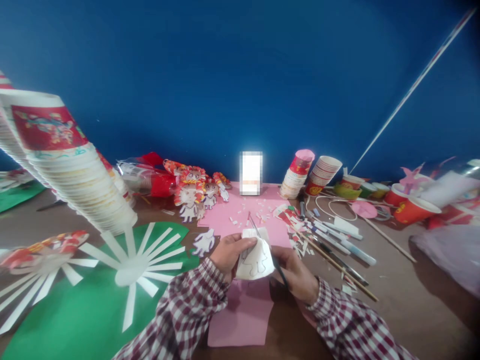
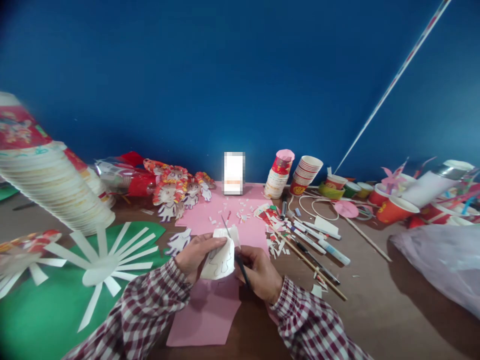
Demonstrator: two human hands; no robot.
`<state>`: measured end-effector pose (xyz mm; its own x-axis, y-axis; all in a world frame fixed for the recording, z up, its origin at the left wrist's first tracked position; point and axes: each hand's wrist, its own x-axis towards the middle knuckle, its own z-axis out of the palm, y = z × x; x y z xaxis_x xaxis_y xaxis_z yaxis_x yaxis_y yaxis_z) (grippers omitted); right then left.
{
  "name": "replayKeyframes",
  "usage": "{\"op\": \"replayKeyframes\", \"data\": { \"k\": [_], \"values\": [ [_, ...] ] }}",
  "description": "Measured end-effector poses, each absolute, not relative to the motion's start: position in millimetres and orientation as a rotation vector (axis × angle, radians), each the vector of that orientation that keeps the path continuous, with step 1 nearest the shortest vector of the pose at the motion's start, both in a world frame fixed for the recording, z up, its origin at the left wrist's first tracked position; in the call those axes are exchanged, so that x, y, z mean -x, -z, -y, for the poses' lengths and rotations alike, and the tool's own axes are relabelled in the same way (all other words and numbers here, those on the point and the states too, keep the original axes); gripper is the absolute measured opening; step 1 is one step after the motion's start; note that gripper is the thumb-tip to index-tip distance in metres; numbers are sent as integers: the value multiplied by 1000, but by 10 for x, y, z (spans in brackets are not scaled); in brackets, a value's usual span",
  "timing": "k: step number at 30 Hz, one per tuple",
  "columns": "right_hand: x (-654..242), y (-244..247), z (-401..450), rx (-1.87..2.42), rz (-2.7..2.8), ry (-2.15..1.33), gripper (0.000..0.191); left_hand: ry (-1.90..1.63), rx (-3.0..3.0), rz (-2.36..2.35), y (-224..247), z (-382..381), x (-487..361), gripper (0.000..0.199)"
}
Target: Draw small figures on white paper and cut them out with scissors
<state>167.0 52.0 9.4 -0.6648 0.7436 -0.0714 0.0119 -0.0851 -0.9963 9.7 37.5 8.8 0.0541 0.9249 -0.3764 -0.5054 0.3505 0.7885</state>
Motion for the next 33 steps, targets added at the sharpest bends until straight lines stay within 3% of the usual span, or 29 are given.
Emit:
{"op": "replayKeyframes", "data": {
  "k": [20, 33],
  "values": [
    [-1645, -49, -492, 761, 1620, -1784, 34, -1161, -493, -971, -160, -341, -104, 19],
    [-1617, -15, -494, 773, 1586, -1785, 30, -1188, -490, -964, -96, -370, -106, 24]
  ]
}}
